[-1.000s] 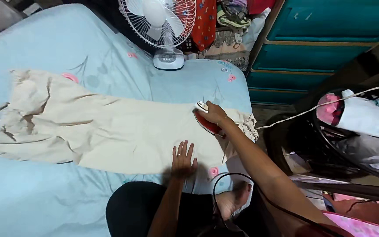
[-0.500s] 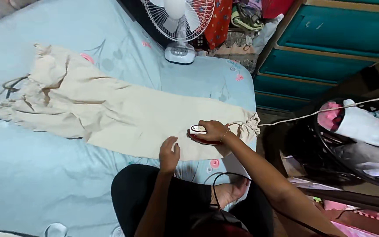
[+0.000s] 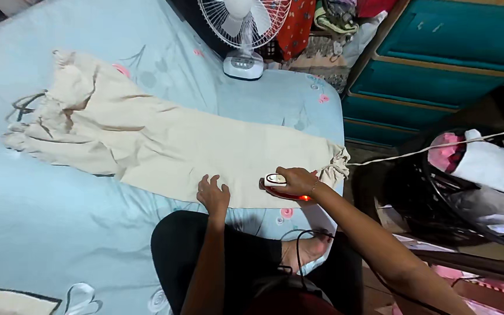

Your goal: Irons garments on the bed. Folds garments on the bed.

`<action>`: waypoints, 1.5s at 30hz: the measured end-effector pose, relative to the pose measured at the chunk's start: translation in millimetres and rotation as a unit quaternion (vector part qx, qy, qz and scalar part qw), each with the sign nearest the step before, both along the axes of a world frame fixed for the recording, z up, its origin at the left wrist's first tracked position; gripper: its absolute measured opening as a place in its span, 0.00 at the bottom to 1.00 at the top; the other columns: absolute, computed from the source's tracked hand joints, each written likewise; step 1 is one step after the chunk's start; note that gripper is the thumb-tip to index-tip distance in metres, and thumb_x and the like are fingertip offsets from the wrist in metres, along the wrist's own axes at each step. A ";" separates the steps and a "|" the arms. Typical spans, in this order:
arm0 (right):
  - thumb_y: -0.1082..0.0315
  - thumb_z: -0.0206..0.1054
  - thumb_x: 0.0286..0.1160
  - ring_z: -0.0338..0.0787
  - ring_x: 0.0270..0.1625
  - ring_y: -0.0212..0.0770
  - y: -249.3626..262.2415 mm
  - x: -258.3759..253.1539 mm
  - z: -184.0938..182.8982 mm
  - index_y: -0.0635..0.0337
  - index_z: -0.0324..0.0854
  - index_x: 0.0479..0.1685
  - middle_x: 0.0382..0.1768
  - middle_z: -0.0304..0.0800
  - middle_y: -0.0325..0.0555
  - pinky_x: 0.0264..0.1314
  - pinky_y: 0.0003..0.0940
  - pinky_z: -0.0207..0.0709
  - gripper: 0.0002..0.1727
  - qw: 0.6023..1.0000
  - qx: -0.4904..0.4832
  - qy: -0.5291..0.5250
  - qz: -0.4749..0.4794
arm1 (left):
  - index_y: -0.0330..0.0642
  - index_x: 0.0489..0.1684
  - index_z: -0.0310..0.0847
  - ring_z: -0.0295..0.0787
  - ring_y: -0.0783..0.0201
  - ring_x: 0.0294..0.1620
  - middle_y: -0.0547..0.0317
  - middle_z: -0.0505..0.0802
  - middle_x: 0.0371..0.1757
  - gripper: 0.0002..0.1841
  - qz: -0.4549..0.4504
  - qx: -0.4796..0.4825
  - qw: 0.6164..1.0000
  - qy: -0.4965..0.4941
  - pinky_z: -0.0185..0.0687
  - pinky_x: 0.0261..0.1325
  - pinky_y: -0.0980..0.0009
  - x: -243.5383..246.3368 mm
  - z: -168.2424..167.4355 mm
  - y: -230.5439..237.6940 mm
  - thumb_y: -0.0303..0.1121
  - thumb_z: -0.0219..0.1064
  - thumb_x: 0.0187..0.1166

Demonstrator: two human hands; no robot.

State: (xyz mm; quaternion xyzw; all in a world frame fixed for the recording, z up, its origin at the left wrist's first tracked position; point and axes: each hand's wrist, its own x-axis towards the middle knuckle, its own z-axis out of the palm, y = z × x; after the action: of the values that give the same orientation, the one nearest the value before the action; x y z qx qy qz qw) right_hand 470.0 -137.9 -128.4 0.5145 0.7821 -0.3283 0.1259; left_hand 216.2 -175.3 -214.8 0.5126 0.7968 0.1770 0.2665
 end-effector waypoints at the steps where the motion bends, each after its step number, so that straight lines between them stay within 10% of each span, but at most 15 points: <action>1: 0.43 0.63 0.83 0.89 0.59 0.64 0.5 -4.8 -0.6 0.67 0.76 0.64 0.50 0.89 0.65 0.62 0.63 0.76 0.32 1.000 0.000 0.002 0.000 | 0.41 0.72 0.83 0.63 0.34 0.88 0.35 0.72 0.86 0.20 0.002 0.003 1.000 0.003 0.55 0.84 0.35 0.6 -1.1 0.8 0.31 0.64 0.82; 13: 0.43 0.63 0.84 0.89 0.60 0.67 -19.7 -29.3 -1.1 0.67 0.75 0.67 0.52 0.88 0.67 0.61 0.65 0.76 0.32 0.999 0.001 0.001 0.051 | 0.41 0.73 0.82 0.62 0.37 0.89 0.38 0.72 0.87 0.20 -0.013 -0.001 1.000 0.024 0.55 0.84 0.36 0.0 -3.1 -0.6 0.31 0.62 0.83; 21: 0.44 0.61 0.86 0.89 0.64 0.66 -51.8 45.2 2.9 0.67 0.72 0.75 0.57 0.89 0.68 0.67 0.63 0.77 0.35 0.972 0.045 -0.054 -0.223 | 0.41 0.72 0.83 0.62 0.35 0.88 0.36 0.72 0.86 0.20 -0.020 0.007 1.000 0.023 0.55 0.84 0.34 0.5 -3.1 -0.9 0.30 0.62 0.83; 28: 0.45 0.62 0.86 0.88 0.69 0.62 -61.5 50.8 -4.3 0.65 0.66 0.85 0.69 0.85 0.65 0.73 0.61 0.76 0.38 0.854 0.148 0.012 -0.499 | 0.42 0.73 0.82 0.61 0.36 0.89 0.37 0.71 0.87 0.20 -0.021 0.008 0.999 0.031 0.55 0.83 0.34 0.7 -3.8 -2.4 0.30 0.62 0.83; 32: 0.50 0.63 0.86 0.89 0.64 0.61 -36.9 50.5 -3.2 0.65 0.68 0.79 0.60 0.89 0.65 0.67 0.61 0.78 0.32 0.813 0.157 0.046 -0.559 | 0.41 0.73 0.82 0.62 0.34 0.88 0.36 0.72 0.86 0.20 -0.027 0.012 0.999 0.036 0.56 0.82 0.34 2.1 -4.5 -1.8 0.30 0.62 0.83; 39: 0.52 0.62 0.88 0.85 0.71 0.64 5.5 58.3 -4.8 0.63 0.68 0.81 0.65 0.86 0.67 0.74 0.64 0.72 0.30 0.884 0.107 0.045 -0.453 | 0.39 0.70 0.84 0.63 0.32 0.87 0.34 0.73 0.85 0.19 -0.018 0.032 0.998 0.041 0.56 0.81 0.31 4.6 -8.3 -0.8 0.28 0.62 0.82; 45: 0.57 0.65 0.86 0.91 0.55 0.57 -23.4 60.1 -6.9 0.64 0.68 0.79 0.57 0.88 0.64 0.62 0.55 0.81 0.29 0.755 0.155 0.129 -0.624 | 0.38 0.68 0.84 0.63 0.31 0.87 0.33 0.73 0.84 0.18 -0.018 0.038 0.999 0.032 0.55 0.80 0.30 4.8 -8.7 0.7 0.27 0.63 0.81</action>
State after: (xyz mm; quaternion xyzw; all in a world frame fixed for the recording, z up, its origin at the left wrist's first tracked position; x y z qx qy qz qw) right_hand 530.2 -161.3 -135.3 0.8536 0.3361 -0.2720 -0.2906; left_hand 221.0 -174.6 -223.5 0.5425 0.7880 0.1858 0.2242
